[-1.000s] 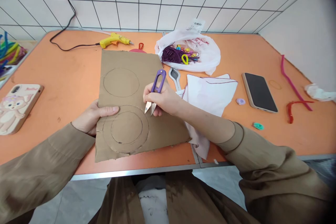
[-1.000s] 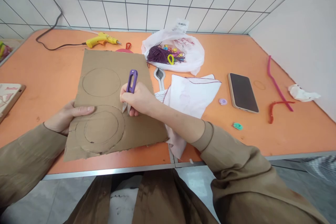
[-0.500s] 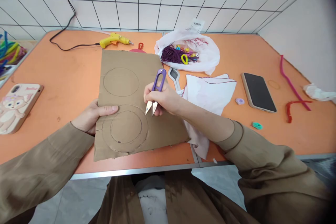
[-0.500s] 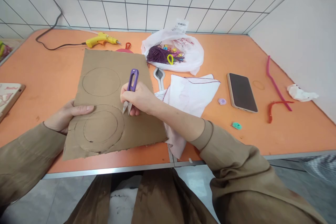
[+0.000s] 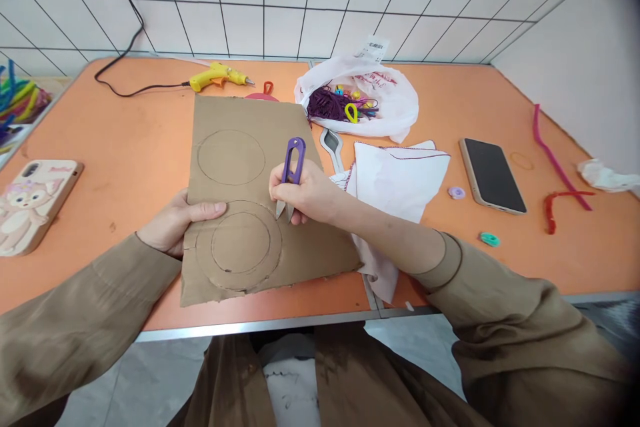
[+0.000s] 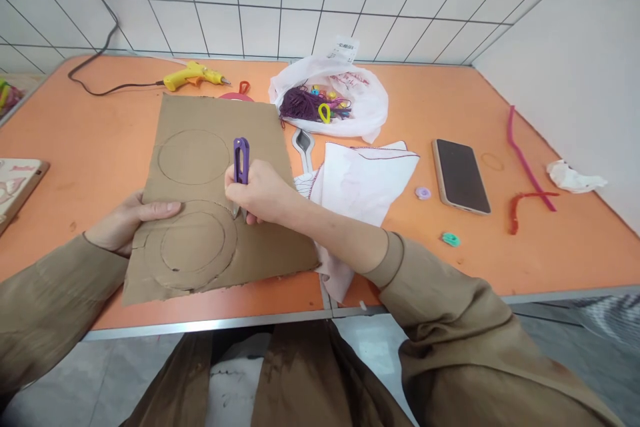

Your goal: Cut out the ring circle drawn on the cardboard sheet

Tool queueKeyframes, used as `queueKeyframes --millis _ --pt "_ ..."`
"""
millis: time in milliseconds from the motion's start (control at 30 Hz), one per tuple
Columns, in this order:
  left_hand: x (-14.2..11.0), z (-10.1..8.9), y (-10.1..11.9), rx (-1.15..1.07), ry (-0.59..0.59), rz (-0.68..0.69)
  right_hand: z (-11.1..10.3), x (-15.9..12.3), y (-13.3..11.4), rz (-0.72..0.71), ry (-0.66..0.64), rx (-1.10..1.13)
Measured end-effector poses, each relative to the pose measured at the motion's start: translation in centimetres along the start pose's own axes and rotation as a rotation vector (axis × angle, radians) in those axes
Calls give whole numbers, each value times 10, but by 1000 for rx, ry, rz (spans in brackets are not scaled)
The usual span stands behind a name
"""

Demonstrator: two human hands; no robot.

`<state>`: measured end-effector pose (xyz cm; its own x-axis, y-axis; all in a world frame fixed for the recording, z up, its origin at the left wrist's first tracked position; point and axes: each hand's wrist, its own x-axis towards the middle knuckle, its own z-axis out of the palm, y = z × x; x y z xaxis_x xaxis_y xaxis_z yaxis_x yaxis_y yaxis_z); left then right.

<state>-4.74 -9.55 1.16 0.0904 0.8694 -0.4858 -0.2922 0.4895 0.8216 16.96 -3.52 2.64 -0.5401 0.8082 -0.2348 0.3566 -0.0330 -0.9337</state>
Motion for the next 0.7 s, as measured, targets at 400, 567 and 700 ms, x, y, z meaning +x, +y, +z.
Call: queueKeyframes --millis 400,567,700 --pt "0 1 1 -5 5 15 -6 4 4 6 -48 189" --pt "0 2 1 -4 -10 14 -6 4 3 5 -59 148" --pt "1 1 0 10 -1 20 -4 2 2 1 -52 94"
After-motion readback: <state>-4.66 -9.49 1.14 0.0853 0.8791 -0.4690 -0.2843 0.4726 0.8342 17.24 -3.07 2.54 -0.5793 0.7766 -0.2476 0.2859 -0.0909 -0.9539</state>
